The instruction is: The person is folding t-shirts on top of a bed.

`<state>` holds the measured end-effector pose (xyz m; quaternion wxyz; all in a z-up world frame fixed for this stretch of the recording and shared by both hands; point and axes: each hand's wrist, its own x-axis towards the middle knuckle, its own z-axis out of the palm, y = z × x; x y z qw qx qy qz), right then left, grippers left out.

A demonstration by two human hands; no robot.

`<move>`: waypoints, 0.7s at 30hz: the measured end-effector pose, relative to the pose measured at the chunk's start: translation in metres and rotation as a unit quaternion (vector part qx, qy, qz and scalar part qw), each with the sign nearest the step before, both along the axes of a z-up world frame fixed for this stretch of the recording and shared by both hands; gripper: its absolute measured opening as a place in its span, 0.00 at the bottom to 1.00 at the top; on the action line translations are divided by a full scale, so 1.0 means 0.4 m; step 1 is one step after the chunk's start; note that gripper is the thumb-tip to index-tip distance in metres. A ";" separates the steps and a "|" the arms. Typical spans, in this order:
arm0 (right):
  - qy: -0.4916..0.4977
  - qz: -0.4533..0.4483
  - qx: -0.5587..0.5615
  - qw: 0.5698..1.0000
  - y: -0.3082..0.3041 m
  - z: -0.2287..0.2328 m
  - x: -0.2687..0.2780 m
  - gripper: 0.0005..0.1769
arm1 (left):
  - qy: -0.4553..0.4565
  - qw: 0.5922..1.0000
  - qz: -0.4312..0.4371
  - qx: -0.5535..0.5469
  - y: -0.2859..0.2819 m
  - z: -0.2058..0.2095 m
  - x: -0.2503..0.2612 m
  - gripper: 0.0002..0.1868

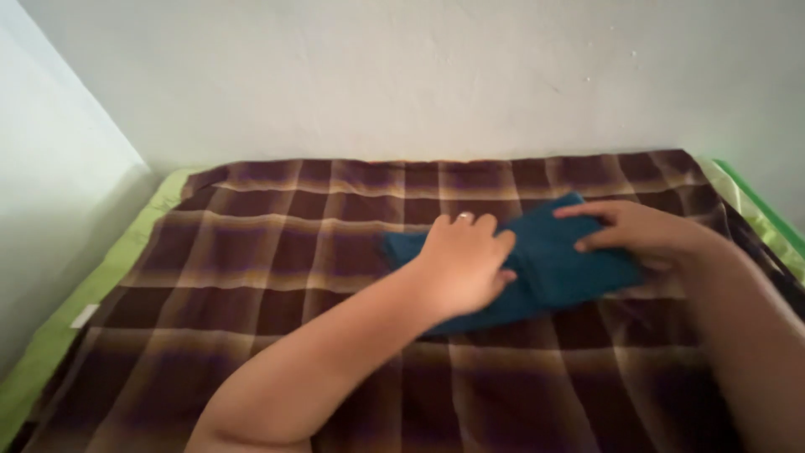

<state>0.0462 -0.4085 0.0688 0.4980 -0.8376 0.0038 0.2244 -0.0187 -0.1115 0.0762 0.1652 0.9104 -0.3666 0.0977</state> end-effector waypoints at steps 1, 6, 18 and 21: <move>-0.009 0.041 -0.025 0.999 -0.043 -0.003 0.014 0.35 | -0.089 0.994 0.013 0.063 0.003 0.040 -0.032 0.21; 0.006 0.035 -0.138 0.990 -0.031 0.055 -0.021 0.35 | -0.029 0.994 0.019 0.106 0.015 0.153 -0.064 0.23; -0.196 0.031 -0.298 0.934 0.136 0.036 -0.096 0.34 | 0.034 0.995 -0.090 0.016 0.124 -0.134 0.015 0.19; -0.253 0.040 -0.177 0.950 0.216 0.000 -0.124 0.35 | -0.048 0.981 -0.157 -0.101 0.127 -0.215 0.011 0.16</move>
